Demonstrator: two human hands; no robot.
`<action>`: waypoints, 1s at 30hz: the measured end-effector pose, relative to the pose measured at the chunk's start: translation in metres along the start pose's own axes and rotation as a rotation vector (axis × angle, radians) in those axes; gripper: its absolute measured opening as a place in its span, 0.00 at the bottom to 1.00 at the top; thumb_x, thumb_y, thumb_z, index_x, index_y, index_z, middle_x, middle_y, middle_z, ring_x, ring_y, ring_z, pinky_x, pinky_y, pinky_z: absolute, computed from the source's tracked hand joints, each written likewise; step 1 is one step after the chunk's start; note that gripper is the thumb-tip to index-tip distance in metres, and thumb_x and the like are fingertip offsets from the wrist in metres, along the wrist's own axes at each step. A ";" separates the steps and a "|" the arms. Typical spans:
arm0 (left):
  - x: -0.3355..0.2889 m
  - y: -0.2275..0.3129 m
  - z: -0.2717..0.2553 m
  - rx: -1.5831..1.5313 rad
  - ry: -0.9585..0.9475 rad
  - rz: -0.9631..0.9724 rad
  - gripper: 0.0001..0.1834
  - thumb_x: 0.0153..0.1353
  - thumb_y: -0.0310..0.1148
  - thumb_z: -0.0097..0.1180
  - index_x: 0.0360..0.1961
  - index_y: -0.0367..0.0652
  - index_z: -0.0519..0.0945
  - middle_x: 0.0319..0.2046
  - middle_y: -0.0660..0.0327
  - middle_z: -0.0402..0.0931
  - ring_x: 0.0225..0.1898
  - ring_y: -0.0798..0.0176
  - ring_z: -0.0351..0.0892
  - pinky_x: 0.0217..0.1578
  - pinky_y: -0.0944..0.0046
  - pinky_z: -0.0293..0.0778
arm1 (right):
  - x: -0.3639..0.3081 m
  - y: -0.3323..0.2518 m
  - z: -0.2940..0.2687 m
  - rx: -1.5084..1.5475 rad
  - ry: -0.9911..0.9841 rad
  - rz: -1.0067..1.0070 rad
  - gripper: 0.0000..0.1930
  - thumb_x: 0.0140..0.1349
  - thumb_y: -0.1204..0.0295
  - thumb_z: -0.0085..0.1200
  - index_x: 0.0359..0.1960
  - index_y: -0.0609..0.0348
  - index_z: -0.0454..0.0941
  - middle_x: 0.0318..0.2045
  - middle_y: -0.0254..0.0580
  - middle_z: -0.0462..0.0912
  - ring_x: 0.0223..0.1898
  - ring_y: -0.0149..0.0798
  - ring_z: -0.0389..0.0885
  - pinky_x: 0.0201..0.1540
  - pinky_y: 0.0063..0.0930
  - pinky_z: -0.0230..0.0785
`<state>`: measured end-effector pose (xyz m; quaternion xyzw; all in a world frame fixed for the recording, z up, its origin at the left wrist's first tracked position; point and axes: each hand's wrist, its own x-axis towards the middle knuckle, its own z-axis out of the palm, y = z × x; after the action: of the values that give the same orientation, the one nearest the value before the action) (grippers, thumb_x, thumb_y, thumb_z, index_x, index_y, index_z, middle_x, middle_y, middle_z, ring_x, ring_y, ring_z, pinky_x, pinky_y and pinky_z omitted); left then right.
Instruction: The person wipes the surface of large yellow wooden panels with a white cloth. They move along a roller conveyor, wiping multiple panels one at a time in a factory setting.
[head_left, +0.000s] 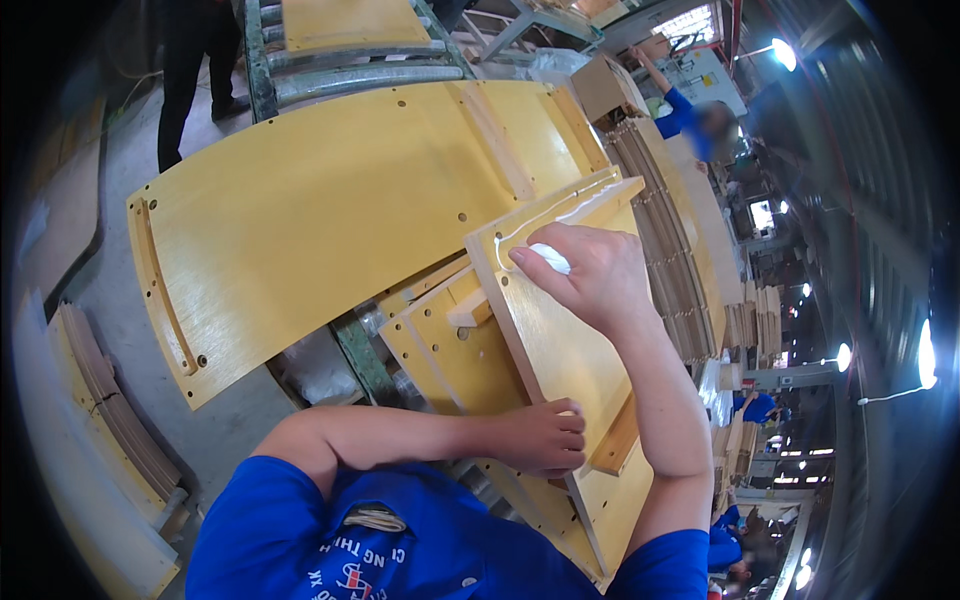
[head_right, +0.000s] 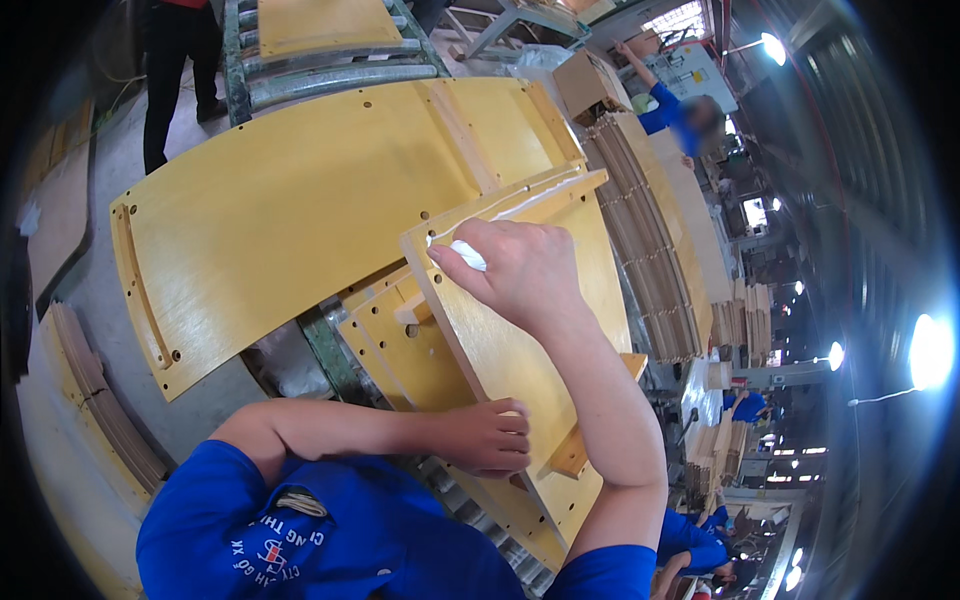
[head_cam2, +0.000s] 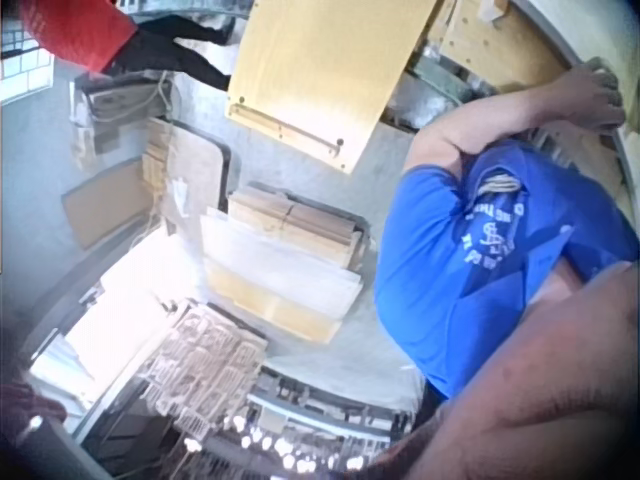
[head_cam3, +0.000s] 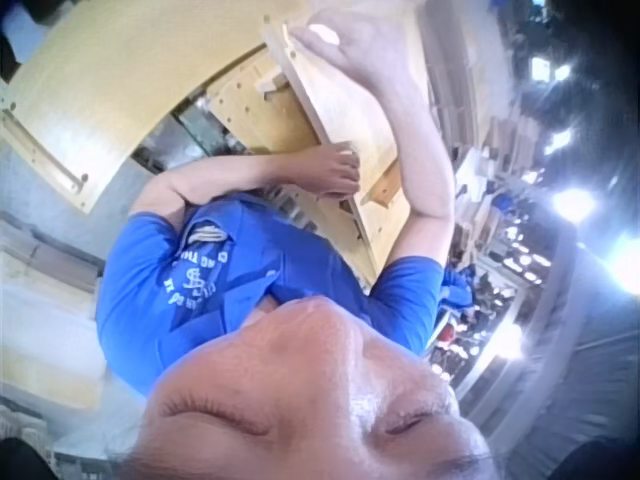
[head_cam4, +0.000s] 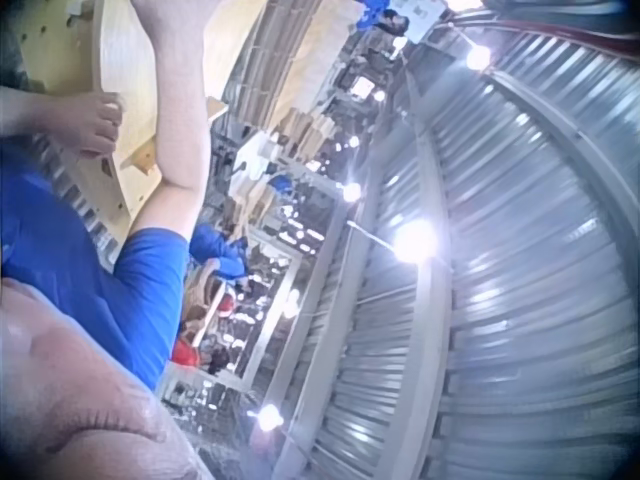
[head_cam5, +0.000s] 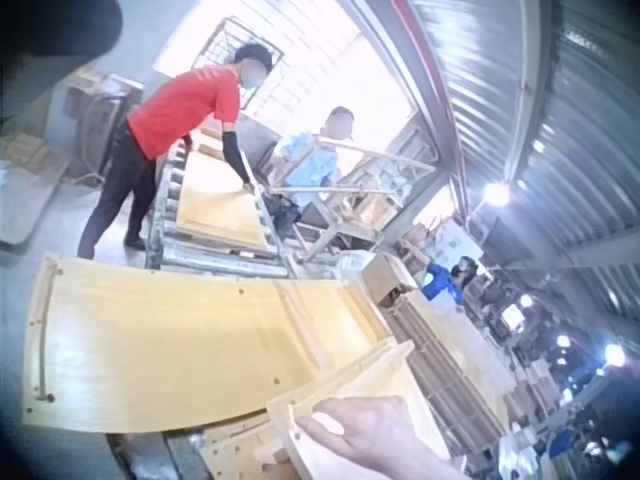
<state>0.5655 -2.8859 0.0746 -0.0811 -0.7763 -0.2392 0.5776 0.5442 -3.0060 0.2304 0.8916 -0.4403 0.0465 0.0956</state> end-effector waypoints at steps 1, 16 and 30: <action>-0.011 0.005 -0.003 -0.025 -0.028 0.006 0.06 0.49 0.32 0.56 0.26 0.47 0.71 0.23 0.67 0.68 0.32 0.63 0.69 0.44 0.57 0.68 | -0.005 0.000 0.001 -0.001 0.013 -0.005 0.14 0.55 0.57 0.58 0.23 0.53 0.81 0.15 0.37 0.79 0.17 0.38 0.77 0.20 0.28 0.67; -0.073 0.010 0.003 0.187 -0.355 -0.344 0.07 0.46 0.33 0.56 0.19 0.49 0.71 0.20 0.69 0.69 0.32 0.65 0.70 0.36 0.64 0.66 | -0.039 0.006 0.024 0.133 0.233 0.023 0.16 0.57 0.54 0.56 0.19 0.50 0.76 0.10 0.34 0.73 0.13 0.37 0.73 0.14 0.28 0.60; -0.066 0.007 0.000 0.232 -0.434 -0.280 0.07 0.48 0.36 0.58 0.21 0.48 0.73 0.22 0.67 0.69 0.30 0.64 0.69 0.35 0.63 0.65 | -0.180 -0.014 0.006 0.206 0.114 0.403 0.08 0.53 0.65 0.62 0.22 0.55 0.80 0.15 0.36 0.78 0.17 0.36 0.78 0.19 0.25 0.66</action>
<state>0.5894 -2.8697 0.0151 0.0443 -0.9077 -0.2033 0.3645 0.4456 -2.8597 0.1923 0.7866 -0.5962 0.1594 0.0176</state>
